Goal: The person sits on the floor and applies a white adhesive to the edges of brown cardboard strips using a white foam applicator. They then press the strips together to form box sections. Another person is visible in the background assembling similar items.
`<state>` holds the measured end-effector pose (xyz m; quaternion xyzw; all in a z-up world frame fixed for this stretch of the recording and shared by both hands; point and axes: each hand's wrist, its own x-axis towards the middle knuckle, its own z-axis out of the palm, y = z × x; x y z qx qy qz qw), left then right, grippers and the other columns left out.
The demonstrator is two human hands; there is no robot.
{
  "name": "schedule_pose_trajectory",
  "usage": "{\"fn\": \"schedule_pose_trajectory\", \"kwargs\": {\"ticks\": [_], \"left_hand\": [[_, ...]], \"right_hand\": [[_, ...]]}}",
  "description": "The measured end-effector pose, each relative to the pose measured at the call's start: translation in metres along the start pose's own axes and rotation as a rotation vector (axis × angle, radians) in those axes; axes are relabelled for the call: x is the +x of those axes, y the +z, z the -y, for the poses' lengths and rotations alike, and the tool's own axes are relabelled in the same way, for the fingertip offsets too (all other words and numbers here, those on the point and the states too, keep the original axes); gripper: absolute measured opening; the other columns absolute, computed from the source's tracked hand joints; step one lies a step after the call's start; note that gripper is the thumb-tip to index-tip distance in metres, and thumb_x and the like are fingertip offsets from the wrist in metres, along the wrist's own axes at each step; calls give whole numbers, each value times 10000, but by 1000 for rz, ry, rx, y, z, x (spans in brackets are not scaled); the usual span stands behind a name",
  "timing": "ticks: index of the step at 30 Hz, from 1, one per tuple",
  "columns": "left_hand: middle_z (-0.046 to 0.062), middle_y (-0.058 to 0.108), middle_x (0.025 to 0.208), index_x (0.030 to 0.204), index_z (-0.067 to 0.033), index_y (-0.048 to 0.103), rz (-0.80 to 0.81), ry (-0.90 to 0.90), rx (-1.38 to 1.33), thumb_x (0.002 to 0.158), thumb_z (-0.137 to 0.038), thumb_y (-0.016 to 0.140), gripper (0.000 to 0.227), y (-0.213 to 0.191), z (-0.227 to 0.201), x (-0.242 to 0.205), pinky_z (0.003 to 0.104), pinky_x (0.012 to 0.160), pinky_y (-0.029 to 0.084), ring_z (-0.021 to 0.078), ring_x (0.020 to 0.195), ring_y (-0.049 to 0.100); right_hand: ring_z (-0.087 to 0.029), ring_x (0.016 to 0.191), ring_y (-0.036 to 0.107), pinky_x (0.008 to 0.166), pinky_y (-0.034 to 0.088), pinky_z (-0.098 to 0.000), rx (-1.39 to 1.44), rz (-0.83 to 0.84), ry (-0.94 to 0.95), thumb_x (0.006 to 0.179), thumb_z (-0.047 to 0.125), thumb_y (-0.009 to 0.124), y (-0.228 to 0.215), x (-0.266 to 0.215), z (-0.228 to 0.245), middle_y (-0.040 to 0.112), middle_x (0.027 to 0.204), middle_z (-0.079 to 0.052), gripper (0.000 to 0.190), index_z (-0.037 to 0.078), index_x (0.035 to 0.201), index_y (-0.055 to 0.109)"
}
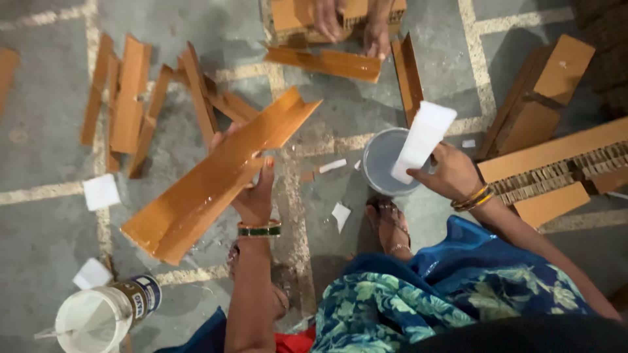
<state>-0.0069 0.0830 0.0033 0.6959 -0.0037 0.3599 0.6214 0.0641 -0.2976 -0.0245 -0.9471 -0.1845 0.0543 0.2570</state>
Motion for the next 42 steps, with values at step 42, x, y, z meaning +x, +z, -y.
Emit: {"fn": "schedule_pose_trajectory", "kwargs": {"ticks": [42], "left_hand": [[115, 495, 1506, 1584, -52, 369, -99, -928, 116, 1051, -140, 689, 629, -268, -81, 14, 359, 1215, 439, 221, 1415, 495]], "right_hand": [[-303, 958, 670, 844, 545, -476, 1032, -196, 490, 884, 32, 728, -14, -10, -79, 686, 1058, -179, 307, -59, 1160, 630]]}}
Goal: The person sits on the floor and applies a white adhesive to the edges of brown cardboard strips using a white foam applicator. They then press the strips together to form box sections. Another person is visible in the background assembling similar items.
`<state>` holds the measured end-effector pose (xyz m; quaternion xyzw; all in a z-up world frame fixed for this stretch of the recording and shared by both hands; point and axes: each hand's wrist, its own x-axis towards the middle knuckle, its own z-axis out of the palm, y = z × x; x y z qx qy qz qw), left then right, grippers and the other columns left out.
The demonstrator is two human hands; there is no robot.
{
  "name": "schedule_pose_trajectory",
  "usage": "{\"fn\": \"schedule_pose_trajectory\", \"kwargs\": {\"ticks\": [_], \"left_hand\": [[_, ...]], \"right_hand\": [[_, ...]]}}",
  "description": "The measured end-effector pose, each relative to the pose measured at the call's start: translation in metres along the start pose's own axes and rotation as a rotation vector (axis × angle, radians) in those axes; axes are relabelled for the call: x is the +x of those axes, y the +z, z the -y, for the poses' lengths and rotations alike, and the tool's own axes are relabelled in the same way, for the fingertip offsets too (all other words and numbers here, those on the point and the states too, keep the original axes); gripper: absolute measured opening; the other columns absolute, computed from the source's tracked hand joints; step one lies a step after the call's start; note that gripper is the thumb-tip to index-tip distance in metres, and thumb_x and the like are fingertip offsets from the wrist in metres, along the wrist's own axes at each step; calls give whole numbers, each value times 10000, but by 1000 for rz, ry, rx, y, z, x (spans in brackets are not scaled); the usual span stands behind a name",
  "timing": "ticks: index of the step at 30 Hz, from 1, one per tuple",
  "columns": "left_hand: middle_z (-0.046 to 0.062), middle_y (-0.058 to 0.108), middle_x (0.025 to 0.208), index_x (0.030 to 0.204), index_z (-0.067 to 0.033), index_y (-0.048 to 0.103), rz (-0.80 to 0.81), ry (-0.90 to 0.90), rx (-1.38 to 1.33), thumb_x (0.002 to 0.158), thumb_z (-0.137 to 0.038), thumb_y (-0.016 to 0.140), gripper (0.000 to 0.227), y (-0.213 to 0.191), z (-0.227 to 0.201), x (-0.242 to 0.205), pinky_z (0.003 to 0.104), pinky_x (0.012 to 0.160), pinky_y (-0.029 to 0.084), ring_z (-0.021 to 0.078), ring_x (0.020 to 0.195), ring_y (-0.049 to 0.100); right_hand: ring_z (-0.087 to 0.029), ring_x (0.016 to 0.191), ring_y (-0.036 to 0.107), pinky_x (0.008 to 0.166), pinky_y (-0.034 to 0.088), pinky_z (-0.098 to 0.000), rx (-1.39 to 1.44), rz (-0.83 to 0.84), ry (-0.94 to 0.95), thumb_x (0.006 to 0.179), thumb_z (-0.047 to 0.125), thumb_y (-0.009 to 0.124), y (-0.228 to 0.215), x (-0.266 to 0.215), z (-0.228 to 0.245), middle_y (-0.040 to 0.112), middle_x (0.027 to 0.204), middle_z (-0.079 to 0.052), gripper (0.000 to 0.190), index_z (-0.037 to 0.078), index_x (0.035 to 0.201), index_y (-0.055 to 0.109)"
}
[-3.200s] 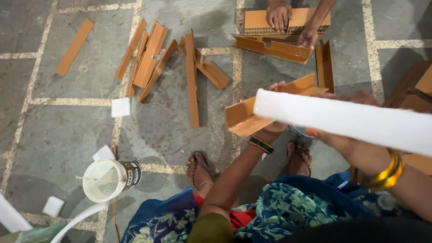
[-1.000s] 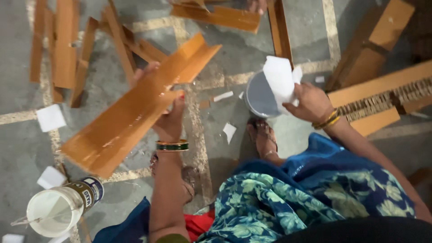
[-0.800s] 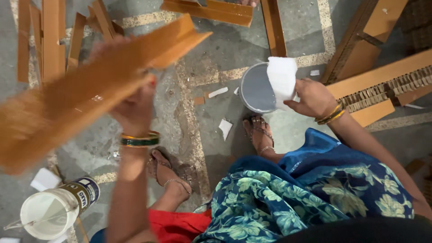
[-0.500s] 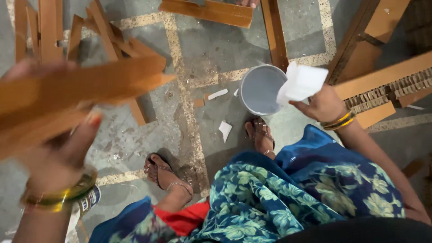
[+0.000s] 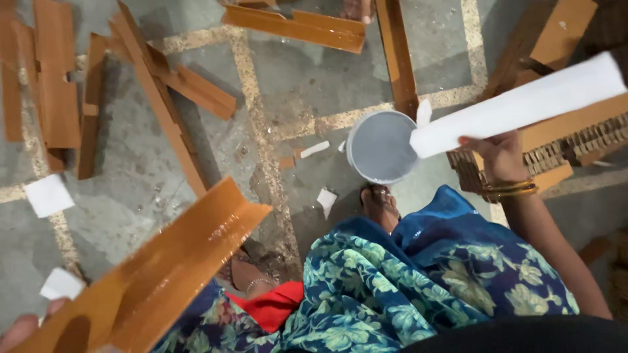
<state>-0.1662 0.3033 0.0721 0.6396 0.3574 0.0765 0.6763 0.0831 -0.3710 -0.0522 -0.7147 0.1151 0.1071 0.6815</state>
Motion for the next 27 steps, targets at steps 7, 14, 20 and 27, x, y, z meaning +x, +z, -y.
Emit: {"fn": "schedule_pose_trajectory", "kwargs": {"ticks": [7, 14, 20, 27], "left_hand": [[131, 483, 1517, 1573, -38, 371, -133, -142, -121, 1051, -172, 645, 604, -33, 23, -1, 373, 1212, 414, 240, 1424, 479], [148, 470, 1528, 1562, -24, 374, -166, -201, -160, 1052, -204, 601, 586, -45, 28, 9, 386, 1210, 390, 259, 1433, 463], [162, 459, 1538, 1552, -12, 376, -251, -189, -225, 1053, -231, 563, 577, -36, 43, 21, 398, 1208, 369, 275, 1440, 449], [179, 446, 1549, 1541, 3, 379, -411, -117, -321, 1054, -263, 519, 573, -26, 65, 22, 412, 1206, 344, 293, 1449, 434]], "right_hand": [[-277, 988, 639, 904, 539, -419, 752, 85, 62, 971, 114, 681, 17, 75, 4, 629, 1017, -143, 229, -16, 1151, 625], [-207, 1006, 705, 834, 572, -352, 251, 111, -109, 907, 78, 711, 65, 173, 24, 702, 1085, -108, 331, 32, 1213, 594], [-213, 1038, 759, 883, 635, -324, -592, 164, -448, 960, 89, 851, 131, 242, 13, 753, 1183, -157, 523, -9, 1373, 545], [-416, 891, 708, 771, 575, -452, -854, 181, -618, 921, 171, 862, 188, 280, 0, 722, 1009, -254, 723, -126, 1389, 397]]}}
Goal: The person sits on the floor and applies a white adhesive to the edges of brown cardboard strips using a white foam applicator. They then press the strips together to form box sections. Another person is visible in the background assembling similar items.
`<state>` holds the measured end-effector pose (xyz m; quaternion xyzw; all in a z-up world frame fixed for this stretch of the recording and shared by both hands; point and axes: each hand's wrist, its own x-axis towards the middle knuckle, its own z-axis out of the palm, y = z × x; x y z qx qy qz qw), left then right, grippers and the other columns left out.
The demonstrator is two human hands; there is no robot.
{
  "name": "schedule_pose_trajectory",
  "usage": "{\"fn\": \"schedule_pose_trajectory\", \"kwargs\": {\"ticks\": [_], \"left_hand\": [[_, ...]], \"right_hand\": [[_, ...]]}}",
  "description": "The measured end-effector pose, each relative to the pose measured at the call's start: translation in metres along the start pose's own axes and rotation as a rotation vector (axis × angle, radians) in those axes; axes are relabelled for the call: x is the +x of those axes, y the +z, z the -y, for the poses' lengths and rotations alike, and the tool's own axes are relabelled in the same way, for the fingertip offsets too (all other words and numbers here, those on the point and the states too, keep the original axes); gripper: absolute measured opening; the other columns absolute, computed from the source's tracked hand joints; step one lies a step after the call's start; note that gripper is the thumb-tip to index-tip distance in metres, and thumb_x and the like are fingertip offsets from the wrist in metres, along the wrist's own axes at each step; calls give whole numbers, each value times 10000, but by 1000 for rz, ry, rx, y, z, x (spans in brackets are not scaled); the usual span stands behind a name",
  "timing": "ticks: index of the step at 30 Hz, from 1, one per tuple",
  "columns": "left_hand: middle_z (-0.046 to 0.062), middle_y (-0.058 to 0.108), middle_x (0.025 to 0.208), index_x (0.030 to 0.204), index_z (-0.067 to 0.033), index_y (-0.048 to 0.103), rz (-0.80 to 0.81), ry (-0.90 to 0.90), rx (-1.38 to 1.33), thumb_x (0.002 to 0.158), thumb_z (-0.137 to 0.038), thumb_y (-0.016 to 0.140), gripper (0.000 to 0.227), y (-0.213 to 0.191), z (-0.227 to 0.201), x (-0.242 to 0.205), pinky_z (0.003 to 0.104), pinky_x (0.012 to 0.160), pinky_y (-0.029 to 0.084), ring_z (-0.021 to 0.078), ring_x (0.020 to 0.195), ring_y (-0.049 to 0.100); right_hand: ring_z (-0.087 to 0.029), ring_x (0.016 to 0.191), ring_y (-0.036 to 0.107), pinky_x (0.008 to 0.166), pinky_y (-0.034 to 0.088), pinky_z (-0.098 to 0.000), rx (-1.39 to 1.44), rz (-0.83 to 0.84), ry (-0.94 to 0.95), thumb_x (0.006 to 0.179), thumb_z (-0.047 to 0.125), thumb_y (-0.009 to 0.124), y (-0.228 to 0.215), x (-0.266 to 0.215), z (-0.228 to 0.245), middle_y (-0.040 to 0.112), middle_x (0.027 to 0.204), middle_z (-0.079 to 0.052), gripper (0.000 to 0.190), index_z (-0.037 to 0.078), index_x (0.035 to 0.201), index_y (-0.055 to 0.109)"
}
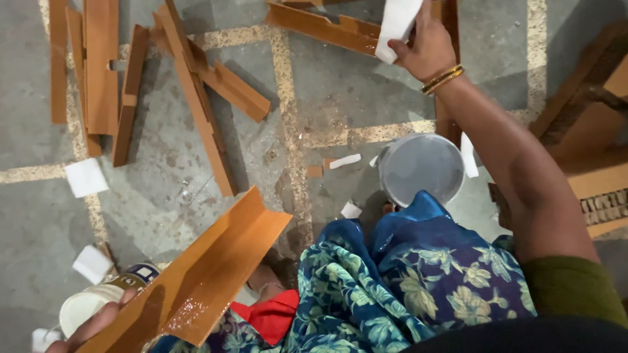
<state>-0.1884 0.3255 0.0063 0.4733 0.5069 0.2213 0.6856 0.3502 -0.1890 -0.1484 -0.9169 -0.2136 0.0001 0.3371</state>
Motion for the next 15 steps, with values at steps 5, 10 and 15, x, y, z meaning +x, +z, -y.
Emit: {"fn": "schedule_pose_trajectory", "kwargs": {"ticks": [5, 10, 15], "left_hand": [[191, 437, 1557, 1534, 13, 381, -30, 33, -37, 1054, -286, 487, 575, -1, -4, -5, 421, 1204, 327, 307, 1455, 422], [202, 428, 1565, 1526, 23, 383, -10, 14, -40, 1055, -309, 455, 581, -6, -8, -12, 431, 1203, 309, 320, 1462, 411], [214, 418, 1573, 1518, 33, 385, 39, -36, -3, 1055, -332, 424, 590, -13, -23, -13, 441, 1201, 292, 333, 1468, 400]], "right_hand": [[-473, 820, 679, 721, 564, -485, -199, 86, -27, 909, 232, 884, 7, 17, -7, 677, 957, -301, 745, -155, 1325, 403], [-456, 886, 694, 801, 567, -479, -175, 115, 46, 934, 251, 889, 1, 8, -20, 709, 951, -264, 644, -117, 1262, 474], [-431, 915, 710, 793, 578, -466, -69, 73, -31, 916, 165, 873, -12, -5, -22, 713, 1000, -255, 644, -100, 1344, 472]]}}
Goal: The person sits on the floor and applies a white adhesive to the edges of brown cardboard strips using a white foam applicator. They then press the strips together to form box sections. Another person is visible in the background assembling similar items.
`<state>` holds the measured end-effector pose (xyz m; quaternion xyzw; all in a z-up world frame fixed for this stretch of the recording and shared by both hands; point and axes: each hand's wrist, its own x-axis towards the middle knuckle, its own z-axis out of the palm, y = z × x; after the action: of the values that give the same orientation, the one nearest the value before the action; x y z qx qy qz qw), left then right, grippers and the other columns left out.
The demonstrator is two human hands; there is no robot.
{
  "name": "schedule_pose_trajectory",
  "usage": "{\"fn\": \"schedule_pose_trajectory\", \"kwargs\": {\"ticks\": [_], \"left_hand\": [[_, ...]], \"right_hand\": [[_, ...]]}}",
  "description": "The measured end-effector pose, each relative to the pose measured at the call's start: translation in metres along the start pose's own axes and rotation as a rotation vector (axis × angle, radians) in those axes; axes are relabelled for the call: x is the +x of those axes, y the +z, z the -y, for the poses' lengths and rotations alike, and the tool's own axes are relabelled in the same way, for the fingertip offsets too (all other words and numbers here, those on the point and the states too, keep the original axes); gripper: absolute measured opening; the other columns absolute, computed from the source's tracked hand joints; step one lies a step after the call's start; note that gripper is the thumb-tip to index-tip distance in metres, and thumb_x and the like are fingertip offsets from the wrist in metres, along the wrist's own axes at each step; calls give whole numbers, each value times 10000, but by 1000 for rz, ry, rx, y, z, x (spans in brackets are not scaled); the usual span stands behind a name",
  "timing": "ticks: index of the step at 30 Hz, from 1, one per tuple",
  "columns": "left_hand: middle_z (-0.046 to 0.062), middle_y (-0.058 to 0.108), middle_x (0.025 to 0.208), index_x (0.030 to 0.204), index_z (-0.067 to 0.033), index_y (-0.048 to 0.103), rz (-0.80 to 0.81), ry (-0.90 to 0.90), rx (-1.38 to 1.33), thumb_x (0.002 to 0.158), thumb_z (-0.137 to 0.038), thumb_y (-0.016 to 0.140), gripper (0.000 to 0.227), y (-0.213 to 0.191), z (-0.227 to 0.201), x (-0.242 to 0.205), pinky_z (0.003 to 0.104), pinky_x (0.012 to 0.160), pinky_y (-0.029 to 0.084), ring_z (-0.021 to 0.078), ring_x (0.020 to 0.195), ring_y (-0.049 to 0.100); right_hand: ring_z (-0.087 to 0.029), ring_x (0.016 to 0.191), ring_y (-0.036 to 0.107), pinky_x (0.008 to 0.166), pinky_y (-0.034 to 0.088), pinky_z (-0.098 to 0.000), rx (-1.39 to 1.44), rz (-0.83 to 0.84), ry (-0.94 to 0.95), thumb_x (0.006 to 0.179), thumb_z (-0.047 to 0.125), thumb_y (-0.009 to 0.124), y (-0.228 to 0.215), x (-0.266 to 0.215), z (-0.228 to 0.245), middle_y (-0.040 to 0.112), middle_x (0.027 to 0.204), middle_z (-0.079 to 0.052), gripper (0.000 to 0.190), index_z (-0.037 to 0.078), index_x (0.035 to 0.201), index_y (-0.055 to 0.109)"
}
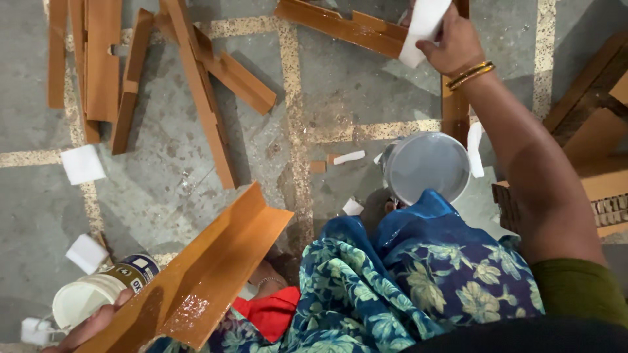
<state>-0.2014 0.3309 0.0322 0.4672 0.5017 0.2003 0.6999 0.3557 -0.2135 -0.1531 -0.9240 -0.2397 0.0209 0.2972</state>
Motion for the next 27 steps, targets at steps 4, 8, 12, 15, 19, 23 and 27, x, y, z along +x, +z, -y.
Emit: {"fn": "schedule_pose_trajectory", "kwargs": {"ticks": [4, 8, 12, 15, 19, 23, 27], "left_hand": [[224, 411, 1579, 1511, 41, 387, 7, -35, 3, 1055, -350, 398, 601, -7, 1, -5, 449, 1200, 278, 344, 1473, 390], [233, 404, 1586, 1505, 49, 388, 7, -44, 4, 1056, -368, 373, 613, -11, 0, -7, 456, 1198, 264, 355, 1478, 381], [243, 396, 1592, 1499, 57, 390, 6, -18, -14, 1056, -387, 348, 628, -6, 1, -7, 464, 1197, 250, 365, 1483, 372], [250, 391, 1597, 1494, 64, 391, 8, 11, -27, 1057, -400, 329, 640, 1, 2, -9, 470, 1196, 240, 373, 1487, 366], [259, 384, 1603, 1488, 72, 392, 15, 32, -36, 1057, -418, 304, 658, 6, -1, -16, 478, 1195, 226, 384, 1492, 357], [269, 376, 1609, 1481, 80, 394, 64, 4, -19, 1057, -437, 278, 678, 14, -8, -20, 486, 1194, 212, 395, 1497, 348], [278, 369, 1616, 1475, 88, 396, 132, -79, 23, 1058, -455, 253, 699, 17, -19, -26, 493, 1192, 198, 405, 1502, 338]], "right_hand": [[-426, 936, 715, 809, 579, -463, 45, -20, -14, 901, 134, 870, -10, -8, 3, 713, 1008, -253, 665, -79, 1378, 459], [-409, 927, 719, 798, 582, -450, 41, -37, -4, 899, 118, 876, -14, -16, -2, 721, 1014, -242, 644, -73, 1362, 471], [-325, 913, 750, 799, 603, -404, 112, -60, 51, 918, 137, 877, -20, -25, -11, 746, 1031, -189, 626, -62, 1357, 477], [-301, 889, 754, 795, 605, -393, 93, -138, 20, 928, 141, 904, -23, -36, -22, 750, 1020, -177, 558, -57, 1278, 517], [-280, 934, 774, 815, 626, -370, 131, -140, 65, 941, 143, 890, -26, -50, -29, 755, 1052, -172, 433, -45, 1183, 585], [-316, 903, 749, 807, 605, -405, 36, -66, 101, 924, 163, 869, -30, -65, -28, 742, 1009, -207, 426, -45, 1189, 609], [-356, 881, 721, 791, 586, -434, -61, -29, 97, 879, 177, 866, -31, -87, -25, 713, 1002, -240, 518, -89, 1222, 583]]}}
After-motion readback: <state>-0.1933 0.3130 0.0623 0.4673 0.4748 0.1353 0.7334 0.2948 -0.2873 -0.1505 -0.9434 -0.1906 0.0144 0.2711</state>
